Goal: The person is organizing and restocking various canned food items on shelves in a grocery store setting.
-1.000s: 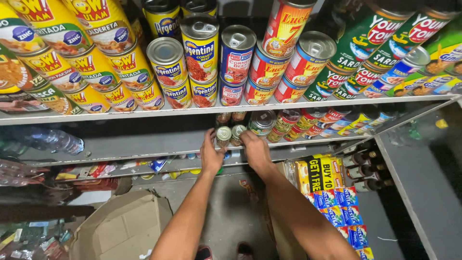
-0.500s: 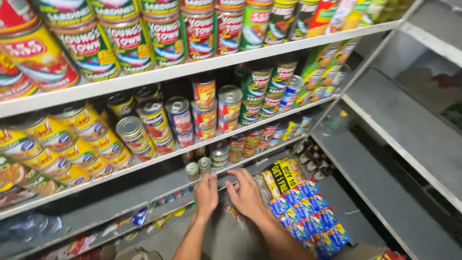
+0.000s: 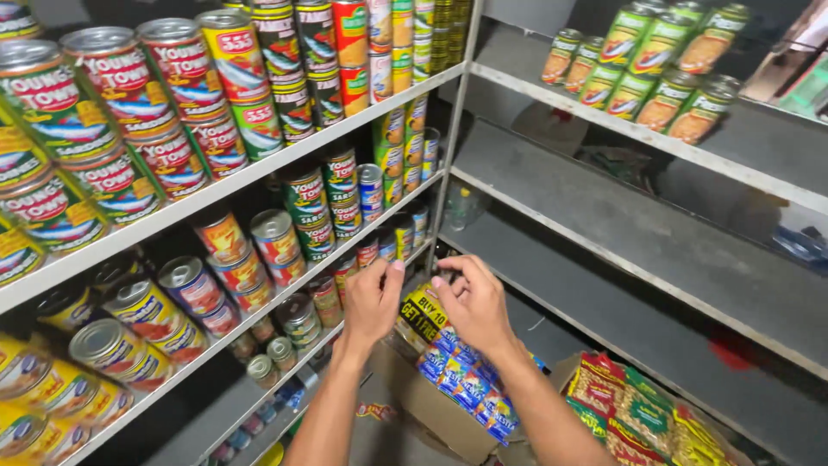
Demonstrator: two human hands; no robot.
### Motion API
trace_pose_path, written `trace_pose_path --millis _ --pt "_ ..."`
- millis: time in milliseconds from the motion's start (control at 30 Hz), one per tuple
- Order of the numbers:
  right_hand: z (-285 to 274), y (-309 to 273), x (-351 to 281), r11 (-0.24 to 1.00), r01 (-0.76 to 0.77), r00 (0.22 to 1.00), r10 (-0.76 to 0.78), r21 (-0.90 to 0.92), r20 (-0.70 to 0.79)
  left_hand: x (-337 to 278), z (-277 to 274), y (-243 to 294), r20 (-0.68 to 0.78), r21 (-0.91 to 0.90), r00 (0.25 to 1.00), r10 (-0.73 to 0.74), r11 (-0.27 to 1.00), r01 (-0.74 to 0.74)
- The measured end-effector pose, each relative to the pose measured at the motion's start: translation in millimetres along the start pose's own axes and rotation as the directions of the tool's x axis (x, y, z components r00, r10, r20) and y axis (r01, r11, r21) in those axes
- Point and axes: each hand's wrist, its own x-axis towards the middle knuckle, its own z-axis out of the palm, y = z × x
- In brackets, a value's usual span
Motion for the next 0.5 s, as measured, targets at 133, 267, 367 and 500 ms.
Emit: trace_pose_path --millis 133,267,367,500 --pt "-45.5 0.3 10.8 0.999 -0.046 0.993 0.045 -0.006 -0.114 25.1 23.6 28.8 0.039 -0.058 0.992 0.121 0.991 -0.119" --pt "-86.1 10.5 17.7 0.991 -0.081 0.980 0.059 -0.107 -0.191 45.0 53.1 52.2 0.144 -0.131 0.982 0.119 0.986 -0.101" --pt "-123.0 21.4 28.5 0.990 -0.056 0.974 0.025 -0.130 -0.227 63.3 83.7 71.2 0.185 -0.173 0.971 0.150 0.978 -0.118" --pt "-169.8 31.6 48.3 0.974 -0.075 0.959 0.012 -0.214 -0.283 89.5 127.6 94.1 0.232 -0.224 0.950 0.210 0.962 -0.158"
